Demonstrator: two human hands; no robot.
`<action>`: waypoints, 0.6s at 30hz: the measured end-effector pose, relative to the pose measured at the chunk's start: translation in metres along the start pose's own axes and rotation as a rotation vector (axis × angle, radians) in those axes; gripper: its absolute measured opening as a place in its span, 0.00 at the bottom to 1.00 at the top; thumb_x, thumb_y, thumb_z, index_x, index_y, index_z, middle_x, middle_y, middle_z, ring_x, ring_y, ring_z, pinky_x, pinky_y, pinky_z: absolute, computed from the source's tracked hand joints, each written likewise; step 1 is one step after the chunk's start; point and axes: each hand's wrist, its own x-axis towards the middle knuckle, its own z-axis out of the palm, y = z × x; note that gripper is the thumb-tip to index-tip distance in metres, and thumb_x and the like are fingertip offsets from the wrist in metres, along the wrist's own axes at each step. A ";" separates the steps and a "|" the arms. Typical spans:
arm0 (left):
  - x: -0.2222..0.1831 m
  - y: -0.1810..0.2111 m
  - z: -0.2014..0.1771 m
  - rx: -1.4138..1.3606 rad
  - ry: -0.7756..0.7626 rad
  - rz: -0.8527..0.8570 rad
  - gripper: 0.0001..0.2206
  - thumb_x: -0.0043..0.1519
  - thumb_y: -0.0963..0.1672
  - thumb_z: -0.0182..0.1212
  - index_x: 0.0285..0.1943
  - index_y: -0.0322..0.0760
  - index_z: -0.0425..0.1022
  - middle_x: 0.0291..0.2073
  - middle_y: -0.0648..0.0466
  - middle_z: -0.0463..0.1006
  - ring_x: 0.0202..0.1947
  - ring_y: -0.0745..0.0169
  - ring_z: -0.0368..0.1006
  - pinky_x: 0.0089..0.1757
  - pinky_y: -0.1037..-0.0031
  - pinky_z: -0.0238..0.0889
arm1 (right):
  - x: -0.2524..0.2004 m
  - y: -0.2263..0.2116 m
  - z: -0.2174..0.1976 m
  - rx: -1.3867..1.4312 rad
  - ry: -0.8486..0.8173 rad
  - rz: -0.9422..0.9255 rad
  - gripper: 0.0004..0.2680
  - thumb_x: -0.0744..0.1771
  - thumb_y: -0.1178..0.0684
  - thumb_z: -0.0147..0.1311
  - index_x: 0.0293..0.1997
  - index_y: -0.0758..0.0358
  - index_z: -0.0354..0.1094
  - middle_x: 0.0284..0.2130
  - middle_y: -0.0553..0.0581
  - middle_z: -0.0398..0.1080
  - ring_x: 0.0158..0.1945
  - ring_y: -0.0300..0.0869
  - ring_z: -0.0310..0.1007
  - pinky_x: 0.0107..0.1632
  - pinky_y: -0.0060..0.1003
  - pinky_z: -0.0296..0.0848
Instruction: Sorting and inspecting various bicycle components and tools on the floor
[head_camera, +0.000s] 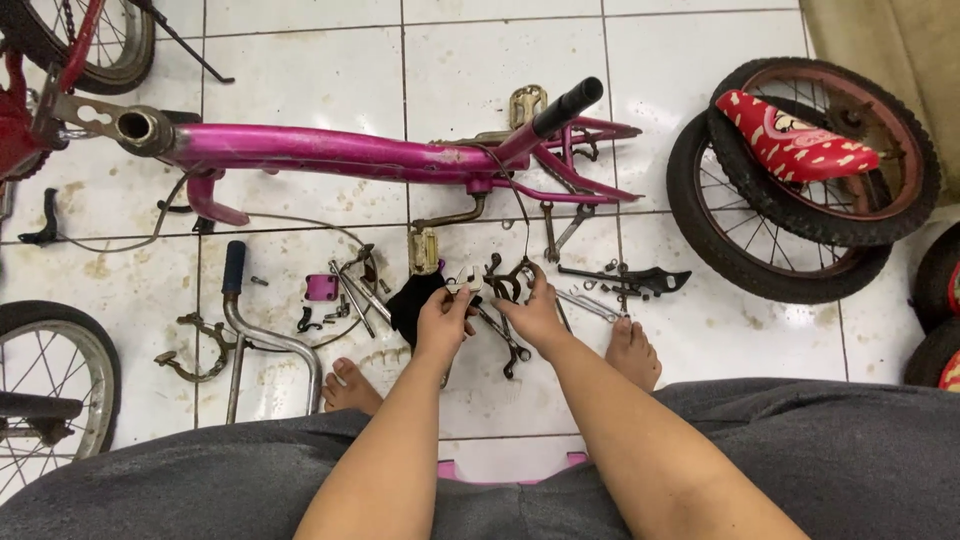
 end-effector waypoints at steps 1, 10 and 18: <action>0.003 0.009 0.001 -0.005 0.002 0.009 0.18 0.69 0.50 0.56 0.56 0.29 0.73 0.32 0.44 0.81 0.23 0.59 0.76 0.26 0.75 0.69 | 0.003 -0.011 0.000 -0.003 0.002 -0.010 0.36 0.66 0.48 0.59 0.79 0.62 0.32 0.71 0.73 0.42 0.74 0.63 0.49 0.73 0.56 0.60; -0.007 0.026 -0.015 0.131 0.100 -0.032 0.33 0.70 0.55 0.52 0.75 0.26 0.58 0.52 0.43 0.80 0.50 0.58 0.77 0.49 0.67 0.72 | 0.080 0.047 0.027 -0.014 0.089 0.049 0.27 0.72 0.37 0.44 0.73 0.71 0.51 0.69 0.74 0.53 0.74 0.60 0.52 0.73 0.54 0.56; -0.018 0.034 -0.012 0.241 0.005 0.052 0.29 0.69 0.53 0.56 0.74 0.32 0.62 0.68 0.41 0.68 0.70 0.47 0.61 0.66 0.57 0.57 | 0.080 0.068 0.001 -0.005 0.237 -0.234 0.16 0.70 0.51 0.36 0.56 0.74 0.66 0.55 0.77 0.68 0.65 0.66 0.61 0.67 0.60 0.58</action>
